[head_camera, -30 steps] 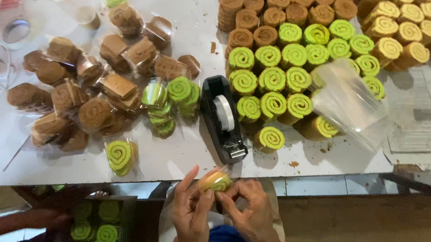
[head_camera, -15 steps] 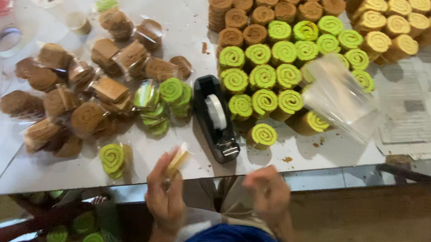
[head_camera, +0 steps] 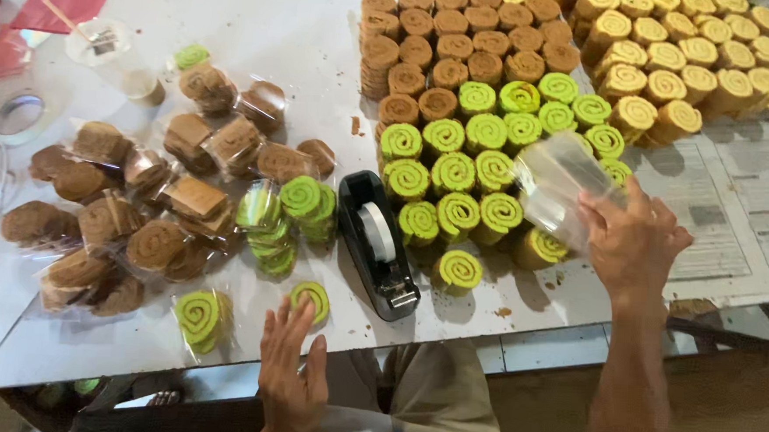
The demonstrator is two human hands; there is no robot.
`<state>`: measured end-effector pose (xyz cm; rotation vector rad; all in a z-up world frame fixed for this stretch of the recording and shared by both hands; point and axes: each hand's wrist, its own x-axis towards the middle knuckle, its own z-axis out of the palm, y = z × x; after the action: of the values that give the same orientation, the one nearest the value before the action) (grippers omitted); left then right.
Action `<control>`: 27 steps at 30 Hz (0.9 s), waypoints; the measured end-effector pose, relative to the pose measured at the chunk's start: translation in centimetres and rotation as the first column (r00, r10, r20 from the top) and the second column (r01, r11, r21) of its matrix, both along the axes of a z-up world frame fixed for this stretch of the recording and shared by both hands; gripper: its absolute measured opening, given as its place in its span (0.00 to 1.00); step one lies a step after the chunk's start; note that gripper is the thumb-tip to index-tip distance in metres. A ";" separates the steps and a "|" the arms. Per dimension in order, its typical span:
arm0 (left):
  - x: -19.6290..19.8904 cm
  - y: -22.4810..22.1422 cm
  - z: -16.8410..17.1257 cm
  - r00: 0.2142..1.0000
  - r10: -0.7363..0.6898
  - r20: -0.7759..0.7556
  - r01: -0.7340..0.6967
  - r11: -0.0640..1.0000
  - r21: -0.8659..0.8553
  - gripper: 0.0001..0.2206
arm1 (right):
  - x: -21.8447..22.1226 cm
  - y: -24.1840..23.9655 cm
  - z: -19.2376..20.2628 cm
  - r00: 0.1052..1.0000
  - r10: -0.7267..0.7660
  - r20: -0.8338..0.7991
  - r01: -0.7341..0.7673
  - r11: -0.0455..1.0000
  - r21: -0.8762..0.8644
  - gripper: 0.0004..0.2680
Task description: The person places individual cake rolls into small plastic bags and seals them using a tape dispenser. The person picks up green and brown cake rolls from the table and places them into bags before applying tape.
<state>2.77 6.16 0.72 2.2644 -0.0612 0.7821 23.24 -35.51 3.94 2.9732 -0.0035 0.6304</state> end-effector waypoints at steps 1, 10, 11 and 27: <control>-0.1 -0.3 0.5 1.000 0.008 0.002 -0.008 1.000 0.002 0.17 | 0.3 -0.1 -0.5 1.000 0.008 0.002 -0.008 1.000 0.002 0.06; -1.6 -1.1 4.7 0.923 -0.271 -0.274 0.055 0.796 -0.602 0.16 | -6.1 5.9 4.3 0.801 0.126 0.585 -0.541 0.570 0.618 0.01; -1.7 -1.3 4.5 0.845 -0.507 -0.171 0.305 0.719 -0.625 0.19 | -7.9 7.0 3.9 0.842 0.039 0.537 -0.498 0.438 0.748 0.02; -2.7 -3.9 2.3 0.985 -0.148 -0.083 -0.092 -0.059 -0.994 0.08 | -10.5 16.0 -5.4 0.853 0.521 0.036 -0.519 0.838 0.168 0.25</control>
<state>0.08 2.25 3.06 0.7442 0.4495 0.2984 12.74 -19.53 -1.42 3.1461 0.8214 0.6912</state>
